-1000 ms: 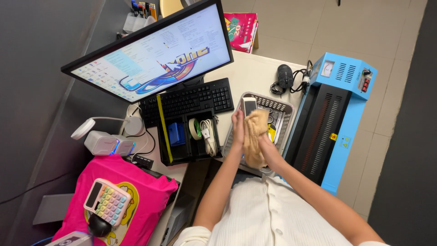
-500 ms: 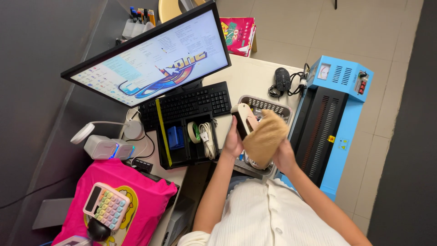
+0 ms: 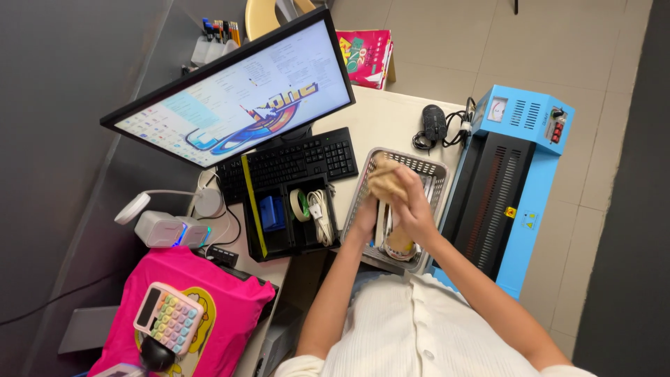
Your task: The person wipes a white power adapter and a white USB cable with a beige cloth. They then wipe a white pen and a small white rectangular object with the same cloth. The items are handled one at a time over a desk with a computer monitor and a basket of tools.
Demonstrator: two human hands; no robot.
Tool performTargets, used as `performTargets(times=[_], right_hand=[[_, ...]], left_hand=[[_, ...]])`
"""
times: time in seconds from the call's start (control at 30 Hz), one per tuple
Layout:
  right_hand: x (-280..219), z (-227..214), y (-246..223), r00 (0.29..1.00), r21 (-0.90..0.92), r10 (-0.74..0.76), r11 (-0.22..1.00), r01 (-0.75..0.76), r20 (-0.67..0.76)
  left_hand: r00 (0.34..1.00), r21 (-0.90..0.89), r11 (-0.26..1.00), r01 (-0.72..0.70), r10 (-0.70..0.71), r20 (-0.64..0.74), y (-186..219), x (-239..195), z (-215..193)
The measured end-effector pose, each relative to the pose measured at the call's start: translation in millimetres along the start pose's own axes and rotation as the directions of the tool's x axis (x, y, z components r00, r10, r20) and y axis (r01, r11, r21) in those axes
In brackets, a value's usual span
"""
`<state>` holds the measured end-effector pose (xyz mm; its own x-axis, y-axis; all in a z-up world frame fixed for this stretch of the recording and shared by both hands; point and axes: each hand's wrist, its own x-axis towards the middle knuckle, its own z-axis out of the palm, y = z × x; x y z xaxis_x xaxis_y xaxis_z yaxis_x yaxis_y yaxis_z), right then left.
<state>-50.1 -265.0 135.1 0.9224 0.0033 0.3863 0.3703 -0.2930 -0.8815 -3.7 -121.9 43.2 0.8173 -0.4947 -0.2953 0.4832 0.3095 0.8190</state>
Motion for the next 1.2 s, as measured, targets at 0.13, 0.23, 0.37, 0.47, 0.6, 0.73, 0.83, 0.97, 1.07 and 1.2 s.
performTargets(times=[0.13,0.23,0.37,0.47,0.6,0.73,0.83,0.97,1.07,1.2], right_hand=[[-1,11,16,0.921,0.39,0.381,0.862,-0.323,-0.08],[0,5,1,0.933,0.284,0.357,0.9,-0.331,-0.042],[-8,-8,-24,0.912,-0.151,0.388,0.917,-0.369,0.133],[-28,-12,-11,0.899,-0.133,0.385,0.922,-0.364,0.207],[-49,-7,10,0.884,0.17,0.444,0.869,-0.465,0.147],[-29,-10,-5,0.957,0.101,0.282,0.953,-0.287,0.063],[-17,-23,-2,0.997,-0.176,0.026,0.984,-0.014,0.07],[-15,-35,8,0.975,-0.311,-0.055,0.942,0.122,0.217],[-10,-34,9,0.961,-0.394,-0.072,0.902,0.178,0.267],[-10,-26,16,0.959,-0.447,-0.126,0.864,0.231,0.253]], left_hand=[[0.994,0.013,1.0,0.006,-0.005,-0.107,33,-4,27],[0.967,-0.18,0.983,-0.02,-0.027,-0.254,12,8,15],[0.871,-0.215,0.975,0.051,-0.148,-0.467,5,17,5],[0.879,-0.372,0.928,-0.031,-0.152,-0.452,4,19,-9],[0.899,-0.509,0.861,-0.017,-0.21,-0.385,37,1,15],[0.93,-0.528,0.845,0.087,-0.258,-0.26,-27,6,-1],[0.967,-0.528,0.839,0.131,-0.226,-0.119,-79,6,-23],[0.966,-0.379,0.893,0.243,-0.258,0.013,-86,-14,-28],[0.948,-0.353,0.881,0.315,-0.31,0.07,-74,-16,-24],[0.913,-0.44,0.807,0.394,-0.398,0.087,-79,-14,-28]])
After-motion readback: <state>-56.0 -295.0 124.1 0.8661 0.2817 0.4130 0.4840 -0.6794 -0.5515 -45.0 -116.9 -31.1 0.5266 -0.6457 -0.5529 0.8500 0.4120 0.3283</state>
